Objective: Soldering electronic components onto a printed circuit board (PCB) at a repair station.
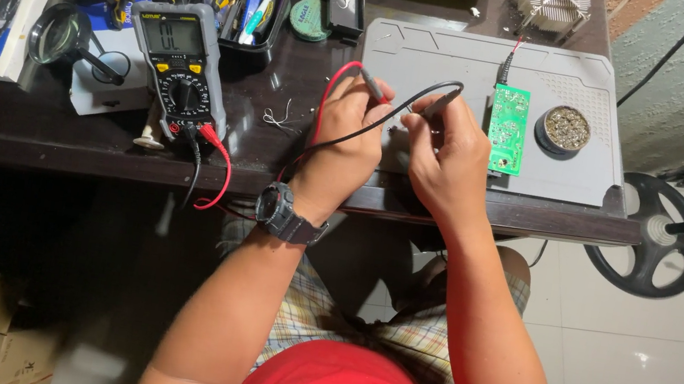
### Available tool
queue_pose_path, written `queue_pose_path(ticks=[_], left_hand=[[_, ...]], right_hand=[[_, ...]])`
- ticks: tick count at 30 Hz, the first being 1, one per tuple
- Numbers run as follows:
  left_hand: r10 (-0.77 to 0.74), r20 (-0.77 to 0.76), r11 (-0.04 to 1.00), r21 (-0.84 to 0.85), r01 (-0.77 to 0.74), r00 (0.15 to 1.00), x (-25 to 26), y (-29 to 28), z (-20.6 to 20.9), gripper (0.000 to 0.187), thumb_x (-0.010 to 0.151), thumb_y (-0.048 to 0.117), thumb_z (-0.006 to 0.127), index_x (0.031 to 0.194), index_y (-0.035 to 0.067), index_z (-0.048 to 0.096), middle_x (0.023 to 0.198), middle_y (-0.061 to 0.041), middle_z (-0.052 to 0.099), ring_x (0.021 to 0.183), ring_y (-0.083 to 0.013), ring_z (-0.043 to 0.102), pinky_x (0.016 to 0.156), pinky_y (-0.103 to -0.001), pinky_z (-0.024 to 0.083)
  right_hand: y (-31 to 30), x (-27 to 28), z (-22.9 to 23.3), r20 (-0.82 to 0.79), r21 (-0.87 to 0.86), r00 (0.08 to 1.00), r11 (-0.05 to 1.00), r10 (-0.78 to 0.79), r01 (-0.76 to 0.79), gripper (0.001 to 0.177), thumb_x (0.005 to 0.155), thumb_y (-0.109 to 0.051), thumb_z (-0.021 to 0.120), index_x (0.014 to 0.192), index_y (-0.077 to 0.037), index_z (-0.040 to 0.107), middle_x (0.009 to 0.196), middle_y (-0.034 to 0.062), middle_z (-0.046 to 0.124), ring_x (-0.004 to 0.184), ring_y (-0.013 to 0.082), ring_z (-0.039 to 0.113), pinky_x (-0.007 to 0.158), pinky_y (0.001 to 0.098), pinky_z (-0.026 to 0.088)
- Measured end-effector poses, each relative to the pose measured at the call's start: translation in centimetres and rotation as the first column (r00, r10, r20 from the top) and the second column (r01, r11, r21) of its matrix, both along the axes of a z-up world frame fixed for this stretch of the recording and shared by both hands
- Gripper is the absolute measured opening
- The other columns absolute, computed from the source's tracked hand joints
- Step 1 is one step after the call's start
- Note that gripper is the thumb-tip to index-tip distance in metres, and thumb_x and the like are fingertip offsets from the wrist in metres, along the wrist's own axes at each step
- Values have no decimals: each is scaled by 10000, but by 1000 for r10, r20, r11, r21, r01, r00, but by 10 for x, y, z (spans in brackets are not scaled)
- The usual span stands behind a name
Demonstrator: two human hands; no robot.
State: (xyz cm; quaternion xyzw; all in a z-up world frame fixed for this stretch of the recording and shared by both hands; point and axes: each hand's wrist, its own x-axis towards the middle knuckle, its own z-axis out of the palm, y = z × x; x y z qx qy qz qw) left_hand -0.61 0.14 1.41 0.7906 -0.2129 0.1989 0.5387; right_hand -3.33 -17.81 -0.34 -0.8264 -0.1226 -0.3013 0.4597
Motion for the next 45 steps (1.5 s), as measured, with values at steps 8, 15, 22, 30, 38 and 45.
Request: queue_pose_path(ticks=[8, 15, 22, 30, 38, 45], left_hand=[[-70, -123, 985, -167, 49, 990, -37, 23, -7, 195, 1130, 200, 714, 1315, 153, 753, 963, -52, 759, 905, -233, 819, 774, -359, 670], [-191, -266, 948, -300, 107, 945, -80, 43, -2, 265, 1158, 293, 708, 1248, 82, 840, 1006, -158, 828, 937, -319, 871, 703, -364, 738], [-233, -674, 944, 15, 328, 701, -136, 57, 30, 366, 1075, 343, 702, 939, 28, 829, 794, -245, 820, 802, -420, 809, 711, -585, 619], [-116, -720, 793, 348, 500, 684, -125, 39, 6, 464, 1072, 383, 669, 1128, -67, 766, 991, -259, 853, 1096, -549, 801, 943, -657, 627], [-101, -675, 786, 396, 474, 731, -122, 35, 25, 557, 1078, 419, 674, 1282, -88, 776, 959, -171, 888, 1060, -491, 838, 924, -606, 659], [-162, -565, 855, 329, 401, 809, -122, 39, 51, 326, 1050, 352, 721, 1068, 73, 889, 875, -198, 872, 942, -516, 832, 787, -599, 668]], right_hand=[[4, -19, 11, 110, 29, 993, 998, 50, -53, 122, 1161, -126, 825, 1257, -52, 829, 980, 109, 695, 903, 278, 769, 717, 376, 685], [25, -55, 46, -30, -34, 941, 940, 338, -339, 121, 1109, -150, 799, 1051, -132, 903, 955, 50, 825, 812, 276, 786, 781, 392, 668], [-14, -7, 23, 51, -366, 996, 930, 67, -44, 156, 1099, 41, 836, 1130, -110, 862, 1051, 104, 788, 984, 367, 766, 838, 434, 650], [-4, 13, 4, 64, -584, 998, 811, 1, 37, 196, 976, 7, 905, 1101, -141, 879, 1200, 90, 705, 1179, 393, 694, 839, 524, 681], [-14, 21, -14, 89, -564, 996, 823, -14, 62, 209, 964, -52, 930, 1067, -197, 820, 1172, 28, 665, 1191, 337, 660, 865, 472, 667], [-9, 3, 6, -24, -289, 998, 955, 61, -65, 210, 1035, -28, 866, 1141, -204, 821, 1043, 2, 736, 1062, 269, 730, 906, 414, 643]])
